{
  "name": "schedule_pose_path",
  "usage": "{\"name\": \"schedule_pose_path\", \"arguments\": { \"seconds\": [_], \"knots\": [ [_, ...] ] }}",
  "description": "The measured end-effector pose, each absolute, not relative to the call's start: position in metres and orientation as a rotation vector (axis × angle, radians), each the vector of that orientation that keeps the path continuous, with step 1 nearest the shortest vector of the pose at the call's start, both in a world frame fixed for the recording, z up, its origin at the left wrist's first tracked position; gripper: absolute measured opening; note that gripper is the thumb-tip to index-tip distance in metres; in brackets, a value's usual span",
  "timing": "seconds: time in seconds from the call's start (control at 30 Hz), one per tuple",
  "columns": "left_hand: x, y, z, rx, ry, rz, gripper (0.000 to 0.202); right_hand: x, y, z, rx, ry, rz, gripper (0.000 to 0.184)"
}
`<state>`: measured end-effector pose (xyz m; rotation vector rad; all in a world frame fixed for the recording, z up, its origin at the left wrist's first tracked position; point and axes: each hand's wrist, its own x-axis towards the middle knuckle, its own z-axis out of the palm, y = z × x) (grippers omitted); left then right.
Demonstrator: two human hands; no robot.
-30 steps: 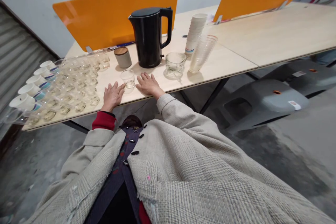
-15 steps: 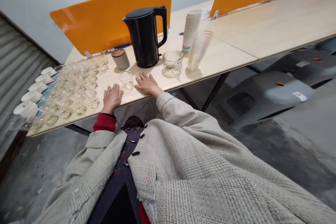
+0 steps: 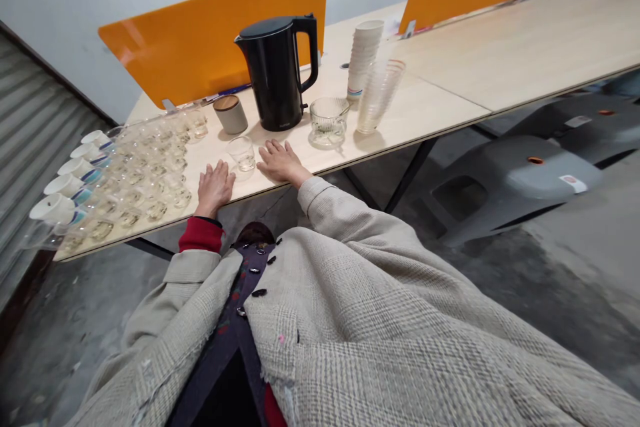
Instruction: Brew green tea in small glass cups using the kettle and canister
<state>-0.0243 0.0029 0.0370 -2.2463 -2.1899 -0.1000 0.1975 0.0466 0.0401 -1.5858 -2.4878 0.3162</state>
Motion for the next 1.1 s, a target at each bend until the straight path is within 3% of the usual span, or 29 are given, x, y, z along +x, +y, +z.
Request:
{"name": "schedule_pose_path", "arguments": {
  "seconds": [1.1],
  "knots": [
    [-0.023, 0.002, 0.036, -2.212, -2.182, -0.066, 0.064, 0.199, 0.048, 0.028, -1.548, -2.456, 0.319, 0.067]
  ]
}}
